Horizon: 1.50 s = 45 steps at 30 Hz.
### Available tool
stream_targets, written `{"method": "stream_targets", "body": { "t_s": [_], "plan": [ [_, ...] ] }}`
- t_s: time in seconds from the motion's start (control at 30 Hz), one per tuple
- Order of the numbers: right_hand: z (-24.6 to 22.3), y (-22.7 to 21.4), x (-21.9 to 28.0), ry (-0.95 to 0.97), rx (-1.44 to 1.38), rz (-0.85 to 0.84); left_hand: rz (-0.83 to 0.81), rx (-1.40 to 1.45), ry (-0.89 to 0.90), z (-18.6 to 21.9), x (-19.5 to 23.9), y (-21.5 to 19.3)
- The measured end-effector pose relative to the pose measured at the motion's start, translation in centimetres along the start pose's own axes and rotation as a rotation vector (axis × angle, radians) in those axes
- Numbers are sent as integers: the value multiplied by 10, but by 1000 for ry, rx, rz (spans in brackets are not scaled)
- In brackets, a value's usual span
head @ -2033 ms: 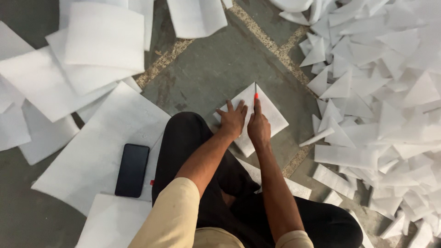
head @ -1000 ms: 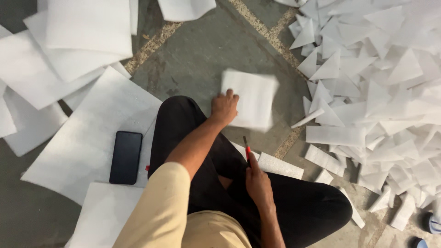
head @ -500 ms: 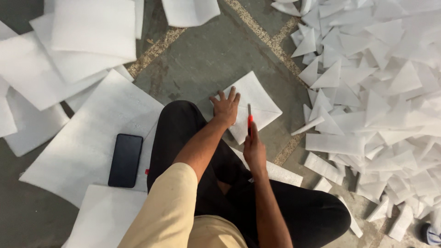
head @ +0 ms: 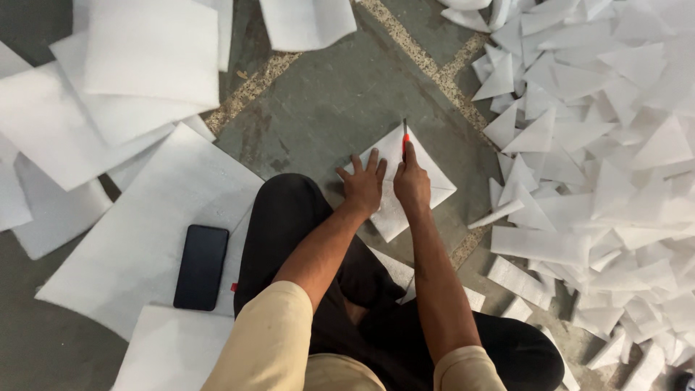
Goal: The person sits on the floor and repeatedly cuts square white foam sheets into smaller pieces using a red utility knife. Cut pieces and offcuts accumulate on the floor around them.
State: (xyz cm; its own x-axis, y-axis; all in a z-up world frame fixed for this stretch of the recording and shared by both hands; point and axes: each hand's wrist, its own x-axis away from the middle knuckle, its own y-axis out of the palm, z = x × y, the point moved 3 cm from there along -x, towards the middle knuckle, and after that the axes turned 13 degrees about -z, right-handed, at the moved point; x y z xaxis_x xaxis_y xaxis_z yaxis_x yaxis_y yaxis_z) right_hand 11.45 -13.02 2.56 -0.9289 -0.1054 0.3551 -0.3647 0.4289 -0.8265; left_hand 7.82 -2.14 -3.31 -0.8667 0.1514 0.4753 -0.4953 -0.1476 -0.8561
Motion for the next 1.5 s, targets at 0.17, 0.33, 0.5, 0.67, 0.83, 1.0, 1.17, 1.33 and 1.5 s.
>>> {"method": "stream_targets", "body": {
  "t_s": [0.17,0.33,0.5,0.67,0.83,1.0,1.17,1.33,1.5],
  "plan": [
    [-3,-7,4,150,-79,-152,-127,20,20,-2,8,-7],
    [2,7,88,-16,-84,-27,-196,12,6,-3,19,-27],
    [13,35,231,201,-94,-228,-252,-34,31,-5,30,-39],
    [10,32,279,309,-30,-386,-164,-73,38,-3,33,-34],
    [6,28,254,243,-146,-253,-103,26,74,-4,43,-4],
    [10,31,175,120,-155,-80,-174,61,37,3,43,0],
    [19,29,99,19,-46,23,-320,134,-56,9,39,-17],
    [19,25,66,-73,4,81,-333,130,-59,8,33,-15],
    [14,21,51,41,26,-35,-254,136,-24,7,24,0]
  ]
}}
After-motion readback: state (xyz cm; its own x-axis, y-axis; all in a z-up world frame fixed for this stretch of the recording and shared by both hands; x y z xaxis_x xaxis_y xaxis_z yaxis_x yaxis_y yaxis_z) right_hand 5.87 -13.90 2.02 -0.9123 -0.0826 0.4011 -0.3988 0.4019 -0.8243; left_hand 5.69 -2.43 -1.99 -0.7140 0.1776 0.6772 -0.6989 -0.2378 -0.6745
